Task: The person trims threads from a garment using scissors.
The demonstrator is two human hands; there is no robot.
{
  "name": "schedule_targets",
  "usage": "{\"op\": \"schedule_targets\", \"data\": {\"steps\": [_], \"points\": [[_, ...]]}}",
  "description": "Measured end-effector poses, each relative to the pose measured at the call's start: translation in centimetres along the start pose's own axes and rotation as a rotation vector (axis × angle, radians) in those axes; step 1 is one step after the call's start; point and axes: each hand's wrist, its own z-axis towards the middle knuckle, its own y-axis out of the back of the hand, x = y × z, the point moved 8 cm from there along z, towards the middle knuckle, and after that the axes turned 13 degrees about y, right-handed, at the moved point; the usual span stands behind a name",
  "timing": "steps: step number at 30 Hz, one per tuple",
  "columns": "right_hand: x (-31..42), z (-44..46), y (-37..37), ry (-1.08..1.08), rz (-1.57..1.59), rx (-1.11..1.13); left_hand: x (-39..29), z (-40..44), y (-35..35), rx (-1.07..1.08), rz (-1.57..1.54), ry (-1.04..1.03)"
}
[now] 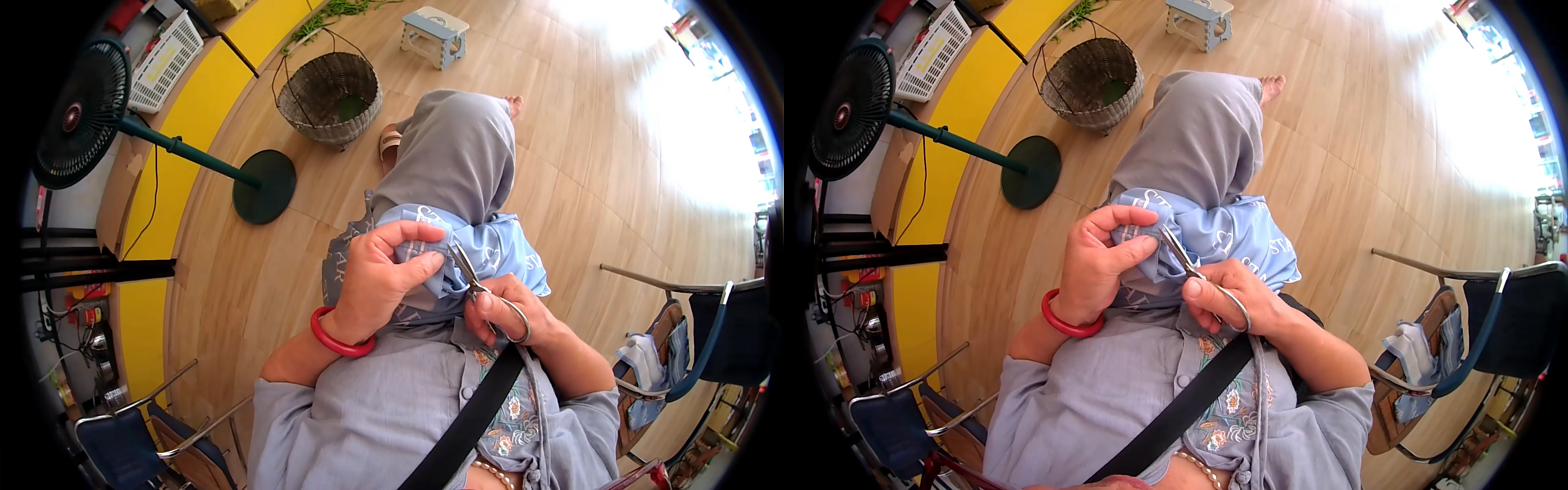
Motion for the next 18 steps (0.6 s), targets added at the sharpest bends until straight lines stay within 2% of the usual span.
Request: {"op": "schedule_targets", "data": {"steps": [2,4,10,18], "points": [[0.23,-0.12,0.04,0.021,-0.012,0.022,-0.07,0.04,0.13,-0.013,-0.016,-0.002],[-0.12,-0.47,-0.46,-0.038,0.171,0.037,-0.14,-0.01,0.30,-0.026,-0.002,-0.019],[-0.12,-0.47,-0.73,-0.110,0.224,0.016,-0.25,0.09,0.49,-0.042,0.043,-0.049],[-0.36,-0.34,-0.94,-0.059,0.290,0.058,-0.66,-0.25,0.42,-0.083,0.126,-0.115]]}}
